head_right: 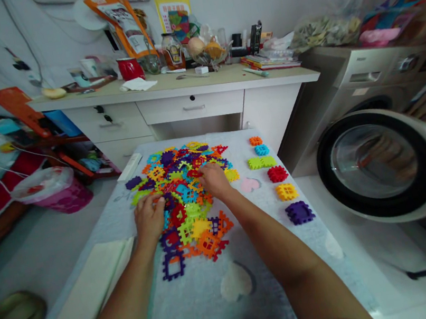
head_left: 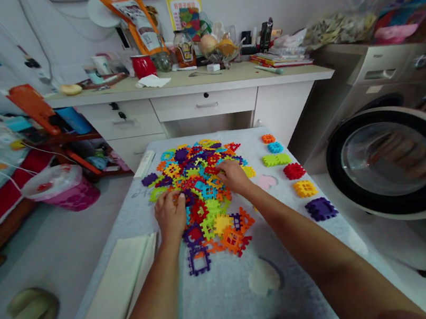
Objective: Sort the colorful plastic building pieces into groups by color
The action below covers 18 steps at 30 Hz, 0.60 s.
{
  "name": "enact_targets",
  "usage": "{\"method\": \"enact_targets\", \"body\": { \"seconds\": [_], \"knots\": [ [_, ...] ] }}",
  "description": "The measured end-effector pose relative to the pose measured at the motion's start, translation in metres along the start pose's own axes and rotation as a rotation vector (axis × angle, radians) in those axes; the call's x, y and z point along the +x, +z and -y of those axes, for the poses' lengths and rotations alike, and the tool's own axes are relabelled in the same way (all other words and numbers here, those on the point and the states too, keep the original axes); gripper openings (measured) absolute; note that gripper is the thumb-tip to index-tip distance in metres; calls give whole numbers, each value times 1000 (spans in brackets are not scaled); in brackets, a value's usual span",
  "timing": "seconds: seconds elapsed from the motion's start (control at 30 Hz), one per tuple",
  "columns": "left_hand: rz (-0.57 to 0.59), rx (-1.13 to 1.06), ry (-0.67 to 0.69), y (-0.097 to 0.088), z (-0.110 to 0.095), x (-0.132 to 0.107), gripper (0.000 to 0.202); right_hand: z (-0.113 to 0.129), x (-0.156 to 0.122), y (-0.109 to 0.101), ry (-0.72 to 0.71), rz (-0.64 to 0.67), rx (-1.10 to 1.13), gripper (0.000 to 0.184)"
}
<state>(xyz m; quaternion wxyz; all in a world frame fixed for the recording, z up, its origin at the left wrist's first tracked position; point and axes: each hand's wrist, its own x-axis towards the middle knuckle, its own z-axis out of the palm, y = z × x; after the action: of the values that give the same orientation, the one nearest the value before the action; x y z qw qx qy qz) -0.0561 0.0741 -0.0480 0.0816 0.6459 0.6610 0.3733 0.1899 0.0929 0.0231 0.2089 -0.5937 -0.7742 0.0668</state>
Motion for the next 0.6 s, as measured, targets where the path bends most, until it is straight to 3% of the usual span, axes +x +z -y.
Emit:
{"method": "enact_targets", "body": {
  "seconds": [0.17, 0.27, 0.43, 0.6],
  "knots": [
    [2, -5, 7, -1, 0, 0, 40, 2, 19, 5, 22, 41, -67, 22],
    [-2, -9, 6, 0, 0, 0, 41, -4, 21, 0, 49, -23, 2, 23],
    [1, -3, 12, 2, 3, 0, 38, -31, 8, -19, 140, -150, 198, 25],
    [-6, 2, 6, 2, 3, -1, 37, -60, -9, -23, 278, -149, 193, 24]
  ]
}}
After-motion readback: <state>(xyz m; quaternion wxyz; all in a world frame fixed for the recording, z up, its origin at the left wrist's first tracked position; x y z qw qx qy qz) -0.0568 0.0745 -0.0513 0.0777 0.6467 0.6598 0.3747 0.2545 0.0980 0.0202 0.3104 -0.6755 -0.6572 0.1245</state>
